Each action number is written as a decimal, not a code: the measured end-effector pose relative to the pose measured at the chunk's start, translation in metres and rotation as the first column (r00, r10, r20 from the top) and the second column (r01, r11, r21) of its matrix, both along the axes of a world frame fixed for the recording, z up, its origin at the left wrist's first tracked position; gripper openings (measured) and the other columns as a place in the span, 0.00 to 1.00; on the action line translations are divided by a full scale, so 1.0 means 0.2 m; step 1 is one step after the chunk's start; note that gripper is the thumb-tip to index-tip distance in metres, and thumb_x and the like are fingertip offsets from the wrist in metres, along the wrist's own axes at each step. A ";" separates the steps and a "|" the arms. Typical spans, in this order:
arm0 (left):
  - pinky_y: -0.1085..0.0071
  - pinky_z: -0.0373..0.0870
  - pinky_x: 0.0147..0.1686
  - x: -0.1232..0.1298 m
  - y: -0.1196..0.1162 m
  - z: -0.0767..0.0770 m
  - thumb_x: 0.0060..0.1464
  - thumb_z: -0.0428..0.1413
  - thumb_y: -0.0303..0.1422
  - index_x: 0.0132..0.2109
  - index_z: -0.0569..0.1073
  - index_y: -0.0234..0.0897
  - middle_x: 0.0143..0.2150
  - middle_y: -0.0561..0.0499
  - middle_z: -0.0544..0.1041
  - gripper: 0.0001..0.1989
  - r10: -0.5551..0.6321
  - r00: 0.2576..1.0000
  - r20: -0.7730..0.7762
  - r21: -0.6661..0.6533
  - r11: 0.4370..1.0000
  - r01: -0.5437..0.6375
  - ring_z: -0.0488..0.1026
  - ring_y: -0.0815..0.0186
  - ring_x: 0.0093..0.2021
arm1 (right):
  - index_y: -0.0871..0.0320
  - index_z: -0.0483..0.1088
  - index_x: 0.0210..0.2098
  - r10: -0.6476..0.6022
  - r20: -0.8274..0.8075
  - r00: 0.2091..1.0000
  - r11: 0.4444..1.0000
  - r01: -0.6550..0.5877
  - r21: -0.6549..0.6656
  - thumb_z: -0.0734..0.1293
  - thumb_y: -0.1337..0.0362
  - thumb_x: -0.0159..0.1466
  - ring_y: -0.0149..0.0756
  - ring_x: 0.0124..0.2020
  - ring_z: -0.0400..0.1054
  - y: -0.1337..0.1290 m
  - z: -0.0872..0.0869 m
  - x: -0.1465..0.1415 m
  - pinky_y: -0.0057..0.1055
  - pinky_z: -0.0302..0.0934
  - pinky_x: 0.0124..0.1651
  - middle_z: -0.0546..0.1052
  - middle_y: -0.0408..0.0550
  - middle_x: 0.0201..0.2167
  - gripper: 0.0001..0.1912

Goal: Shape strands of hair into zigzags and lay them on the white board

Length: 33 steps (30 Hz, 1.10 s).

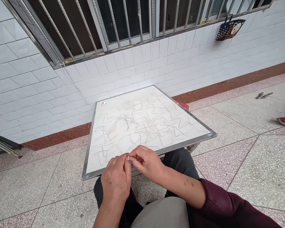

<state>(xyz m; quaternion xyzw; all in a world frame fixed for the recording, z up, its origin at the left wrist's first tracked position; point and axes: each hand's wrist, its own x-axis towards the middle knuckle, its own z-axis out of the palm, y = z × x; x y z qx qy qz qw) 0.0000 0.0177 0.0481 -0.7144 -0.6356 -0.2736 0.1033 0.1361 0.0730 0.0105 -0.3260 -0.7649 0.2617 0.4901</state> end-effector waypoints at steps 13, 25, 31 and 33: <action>0.67 0.63 0.34 -0.06 0.02 0.00 0.65 0.43 0.34 0.39 0.75 0.41 0.34 0.51 0.78 0.15 0.019 0.984 0.178 -0.229 0.973 0.023 0.73 0.59 0.37 | 0.56 0.72 0.37 0.011 -0.019 1.000 0.995 -0.013 -0.102 0.67 0.71 0.62 0.31 0.30 0.67 0.01 -0.01 -0.01 0.26 0.61 0.32 0.74 0.42 0.28 0.05; 0.68 0.60 0.30 -0.08 0.01 0.03 0.64 0.44 0.41 0.28 0.69 0.41 0.26 0.54 0.73 0.19 0.036 0.921 0.389 -0.362 0.925 0.117 0.69 0.62 0.29 | 0.57 0.72 0.37 -0.080 0.125 0.989 0.916 0.024 0.400 0.59 0.71 0.69 0.34 0.30 0.63 0.01 -0.07 -0.01 0.29 0.59 0.30 0.74 0.45 0.27 0.10; 0.68 0.62 0.31 -0.12 0.02 0.03 0.63 0.44 0.42 0.30 0.72 0.41 0.27 0.53 0.74 0.18 0.024 0.901 0.433 -0.408 0.897 0.171 0.70 0.61 0.30 | 0.60 0.72 0.43 -0.128 0.198 0.972 0.851 0.005 0.525 0.58 0.72 0.70 0.34 0.27 0.61 0.00 -0.10 -0.01 0.31 0.59 0.30 0.72 0.45 0.25 0.11; 0.68 0.64 0.31 -0.13 0.02 0.04 0.62 0.46 0.44 0.31 0.74 0.41 0.27 0.52 0.75 0.18 0.035 0.857 0.514 -0.403 0.892 0.205 0.70 0.61 0.30 | 0.58 0.72 0.42 -0.113 0.141 0.984 0.901 0.042 0.432 0.61 0.69 0.70 0.34 0.30 0.64 0.00 -0.10 -0.01 0.30 0.61 0.32 0.74 0.45 0.27 0.08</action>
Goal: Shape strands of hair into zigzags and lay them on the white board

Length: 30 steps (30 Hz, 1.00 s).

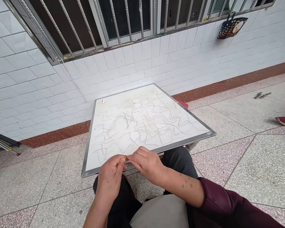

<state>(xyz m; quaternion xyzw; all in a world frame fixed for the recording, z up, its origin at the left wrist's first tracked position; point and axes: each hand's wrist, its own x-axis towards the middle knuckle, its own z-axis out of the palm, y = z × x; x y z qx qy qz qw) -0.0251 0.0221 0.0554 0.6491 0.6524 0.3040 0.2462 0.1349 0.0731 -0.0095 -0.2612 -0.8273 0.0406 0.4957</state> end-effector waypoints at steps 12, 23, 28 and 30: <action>0.68 0.66 0.29 0.00 0.00 -0.01 0.60 0.47 0.44 0.32 0.76 0.42 0.25 0.53 0.75 0.18 0.051 0.997 0.051 0.026 0.998 -0.052 0.71 0.61 0.28 | 0.55 0.73 0.44 -0.059 0.101 0.993 0.998 0.061 -0.019 0.60 0.69 0.69 0.35 0.28 0.63 -0.05 -0.01 -0.02 0.33 0.58 0.30 0.73 0.46 0.26 0.10; 0.68 0.65 0.31 -0.05 0.02 0.02 0.62 0.47 0.43 0.33 0.75 0.42 0.27 0.54 0.76 0.17 0.019 1.000 -0.009 -0.005 1.000 -0.019 0.72 0.62 0.30 | 0.56 0.71 0.41 -0.029 0.014 0.999 0.996 0.030 -0.080 0.61 0.67 0.70 0.34 0.30 0.66 -0.06 0.03 -0.04 0.30 0.60 0.32 0.75 0.45 0.28 0.06; 0.67 0.66 0.32 -0.05 0.01 0.02 0.61 0.47 0.43 0.37 0.77 0.41 0.27 0.53 0.76 0.17 0.035 0.999 -0.006 0.015 0.999 -0.035 0.73 0.61 0.30 | 0.56 0.72 0.39 -0.014 0.046 0.999 0.998 0.017 -0.058 0.60 0.68 0.70 0.34 0.29 0.66 -0.06 0.01 -0.03 0.31 0.60 0.31 0.74 0.45 0.27 0.08; 0.67 0.65 0.31 -0.05 0.01 0.02 0.61 0.47 0.43 0.36 0.77 0.41 0.27 0.53 0.76 0.17 0.039 0.999 -0.029 0.030 0.999 -0.038 0.73 0.60 0.30 | 0.56 0.72 0.40 -0.007 0.077 0.997 0.999 0.011 -0.043 0.60 0.70 0.69 0.35 0.29 0.65 -0.05 -0.01 -0.03 0.31 0.60 0.32 0.74 0.46 0.27 0.10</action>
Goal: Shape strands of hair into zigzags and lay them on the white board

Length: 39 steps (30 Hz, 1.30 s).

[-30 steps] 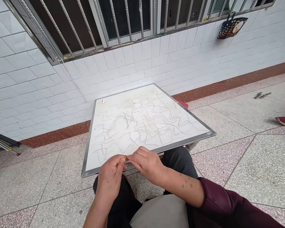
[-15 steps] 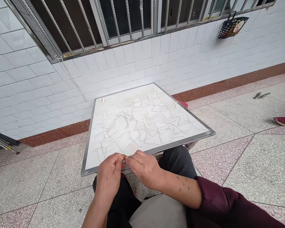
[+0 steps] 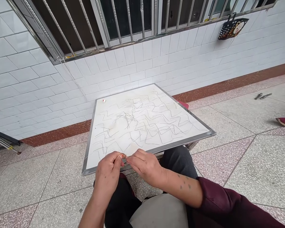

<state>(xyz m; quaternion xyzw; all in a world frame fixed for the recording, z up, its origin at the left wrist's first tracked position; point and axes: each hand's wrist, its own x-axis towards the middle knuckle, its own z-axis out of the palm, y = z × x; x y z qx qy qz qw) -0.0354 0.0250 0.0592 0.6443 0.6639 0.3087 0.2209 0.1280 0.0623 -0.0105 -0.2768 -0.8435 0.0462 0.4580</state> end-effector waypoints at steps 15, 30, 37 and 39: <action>0.66 0.69 0.31 -0.02 0.00 0.04 0.60 0.48 0.44 0.37 0.79 0.41 0.27 0.52 0.78 0.18 0.042 0.999 0.007 0.040 0.998 -0.042 0.74 0.60 0.30 | 0.56 0.74 0.40 0.077 -0.174 0.982 0.964 -0.118 -0.237 0.64 0.67 0.67 0.34 0.31 0.69 0.00 0.01 0.01 0.30 0.64 0.33 0.75 0.45 0.28 0.06; 0.74 0.68 0.28 -0.08 -0.06 -0.20 0.43 0.67 0.44 0.44 0.81 0.36 0.35 0.45 0.81 0.22 0.238 0.613 0.754 -0.122 0.967 -0.225 0.73 0.64 0.34 | 0.55 0.76 0.36 -0.044 -0.508 0.860 0.712 -0.330 -0.620 0.69 0.62 0.61 0.31 0.28 0.70 -0.02 0.03 -0.01 0.26 0.66 0.27 0.76 0.44 0.29 0.05; 0.74 0.66 0.31 0.13 -0.07 -0.27 0.50 0.65 0.39 0.40 0.82 0.38 0.39 0.48 0.81 0.12 0.116 0.600 0.792 -0.028 0.988 -0.154 0.72 0.67 0.35 | 0.55 0.74 0.35 0.021 -0.428 0.904 0.689 -0.323 -0.649 0.69 0.67 0.61 0.31 0.31 0.72 -0.04 0.01 -0.01 0.27 0.66 0.35 0.78 0.42 0.30 0.02; 0.74 0.67 0.31 0.13 -0.06 -0.27 0.50 0.65 0.39 0.38 0.81 0.36 0.36 0.49 0.80 0.11 0.129 0.568 0.813 -0.032 0.984 -0.177 0.72 0.67 0.34 | 0.55 0.73 0.37 0.047 -0.437 0.898 0.642 -0.362 -0.676 0.70 0.68 0.60 0.31 0.32 0.72 -0.05 0.00 0.00 0.27 0.66 0.35 0.78 0.42 0.31 0.05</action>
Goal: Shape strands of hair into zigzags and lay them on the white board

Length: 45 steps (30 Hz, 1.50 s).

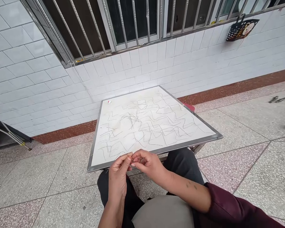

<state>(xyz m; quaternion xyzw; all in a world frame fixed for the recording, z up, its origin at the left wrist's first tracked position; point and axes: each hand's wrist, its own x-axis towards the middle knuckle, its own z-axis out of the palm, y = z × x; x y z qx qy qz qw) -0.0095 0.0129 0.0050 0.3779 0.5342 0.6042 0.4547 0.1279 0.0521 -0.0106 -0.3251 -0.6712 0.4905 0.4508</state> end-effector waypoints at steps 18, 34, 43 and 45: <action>0.73 0.70 0.36 0.05 -0.01 -0.01 0.42 0.70 0.39 0.39 0.81 0.35 0.31 0.51 0.78 0.18 0.157 0.955 0.252 0.010 0.986 -0.165 0.74 0.68 0.33 | 0.56 0.73 0.34 -0.244 0.182 0.953 0.832 0.110 0.543 0.63 0.68 0.67 0.33 0.30 0.64 -0.01 -0.07 0.03 0.28 0.60 0.30 0.71 0.44 0.26 0.08; 0.74 0.72 0.37 0.00 -0.01 -0.08 0.43 0.70 0.36 0.39 0.82 0.38 0.39 0.48 0.80 0.14 0.177 0.924 0.340 0.120 0.966 -0.229 0.75 0.66 0.40 | 0.55 0.73 0.37 -0.316 0.293 0.903 0.786 0.076 0.613 0.63 0.66 0.69 0.37 0.33 0.65 -0.02 -0.06 0.01 0.31 0.60 0.33 0.74 0.46 0.29 0.06; 0.75 0.73 0.34 -0.01 -0.01 -0.07 0.42 0.70 0.35 0.39 0.82 0.35 0.35 0.49 0.80 0.15 0.270 0.897 0.349 0.045 0.951 -0.304 0.74 0.70 0.33 | 0.54 0.73 0.45 0.014 0.235 0.972 0.966 -0.074 0.249 0.69 0.63 0.64 0.34 0.35 0.68 -0.01 -0.07 0.01 0.29 0.65 0.37 0.74 0.46 0.35 0.09; 0.74 0.73 0.34 -0.02 -0.01 -0.07 0.41 0.71 0.34 0.39 0.82 0.35 0.35 0.48 0.80 0.16 0.281 0.896 0.343 0.029 0.950 -0.310 0.74 0.70 0.33 | 0.54 0.74 0.44 0.114 0.176 0.978 0.984 -0.135 0.117 0.67 0.59 0.66 0.33 0.35 0.69 0.00 -0.06 0.03 0.30 0.65 0.39 0.75 0.45 0.34 0.09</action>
